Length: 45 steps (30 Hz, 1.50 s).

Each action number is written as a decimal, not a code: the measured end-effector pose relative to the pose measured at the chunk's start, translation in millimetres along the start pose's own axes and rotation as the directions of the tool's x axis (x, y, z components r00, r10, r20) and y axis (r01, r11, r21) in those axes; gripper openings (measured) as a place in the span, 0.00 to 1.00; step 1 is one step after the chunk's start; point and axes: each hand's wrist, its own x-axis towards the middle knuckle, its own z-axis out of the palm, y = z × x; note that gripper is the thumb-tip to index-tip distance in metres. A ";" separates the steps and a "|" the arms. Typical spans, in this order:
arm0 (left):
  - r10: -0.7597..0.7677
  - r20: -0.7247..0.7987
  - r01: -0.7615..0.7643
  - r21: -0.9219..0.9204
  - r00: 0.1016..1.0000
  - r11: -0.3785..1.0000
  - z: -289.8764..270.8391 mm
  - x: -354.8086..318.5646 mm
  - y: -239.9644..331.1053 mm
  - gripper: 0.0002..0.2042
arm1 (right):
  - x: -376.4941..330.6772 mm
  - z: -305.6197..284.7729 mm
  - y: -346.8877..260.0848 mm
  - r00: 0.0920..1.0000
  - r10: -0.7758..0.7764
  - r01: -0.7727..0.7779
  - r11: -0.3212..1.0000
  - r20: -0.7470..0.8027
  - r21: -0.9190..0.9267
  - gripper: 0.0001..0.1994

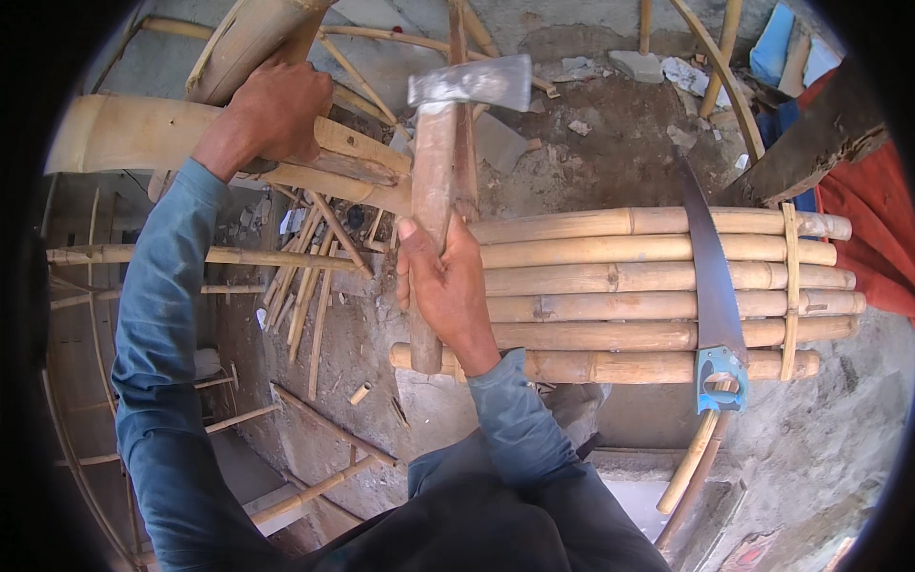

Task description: The person secures bamboo poles using pliers and wire, then retrieves a wooden block and a hammer from a bucket. They repeatedly strike the wooden block with the hammer on the ground, then place the block against a bamboo structure and continue hammering it into position.

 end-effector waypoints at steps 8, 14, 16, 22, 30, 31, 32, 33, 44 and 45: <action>-0.004 0.056 0.003 0.023 0.998 1.000 -5.2 9.6 3.1 0.23 | 15.8 26.0 31.6 1.000 -0.007 0.007 1.000 -0.001 0.022 0.14; -0.022 0.076 0.020 0.020 0.997 1.000 -2.4 6.0 2.6 0.24 | 15.9 18.4 18.4 0.956 0.257 -0.223 0.950 0.142 -0.217 0.13; -0.023 0.069 0.022 0.014 0.997 1.000 -1.8 11.2 -0.8 0.25 | 11.5 20.8 11.7 0.992 0.124 -0.119 0.984 0.030 -0.129 0.13; -0.036 0.062 0.036 -0.009 0.997 0.999 -1.7 6.4 1.2 0.21 | 17.8 11.9 -1.1 0.960 0.254 -0.225 0.950 0.117 -0.216 0.12; -0.063 0.112 0.068 -0.045 0.992 0.997 2.3 8.2 -0.3 0.17 | 11.9 8.8 -2.1 0.993 0.121 -0.116 0.971 0.012 -0.207 0.15; -0.065 0.120 0.070 -0.043 0.991 0.997 -1.4 13.0 2.3 0.16 | 9.6 17.9 4.8 0.992 0.017 -0.014 1.000 -0.121 0.028 0.16; -0.056 0.117 0.062 -0.046 0.992 0.997 -6.0 19.0 1.6 0.16 | 9.3 30.2 11.4 0.997 0.003 -0.011 0.996 -0.082 -0.093 0.14; -0.047 0.130 0.054 -0.051 0.990 0.997 -9.5 20.1 2.7 0.16 | 3.6 42.9 16.9 0.999 0.011 -0.019 0.978 -0.041 -0.208 0.13; -0.152 -0.530 -0.109 -0.428 0.834 0.897 -4.0 -40.1 42.0 0.20 | 3.6 -57.6 -2.5 0.905 0.423 -0.424 0.898 -0.035 -0.115 0.13; -0.220 -0.607 -0.153 -0.502 0.764 0.851 -4.6 -57.2 58.8 0.20 | 1.9 -58.5 -7.9 0.870 0.487 -0.492 0.867 -0.075 -0.075 0.14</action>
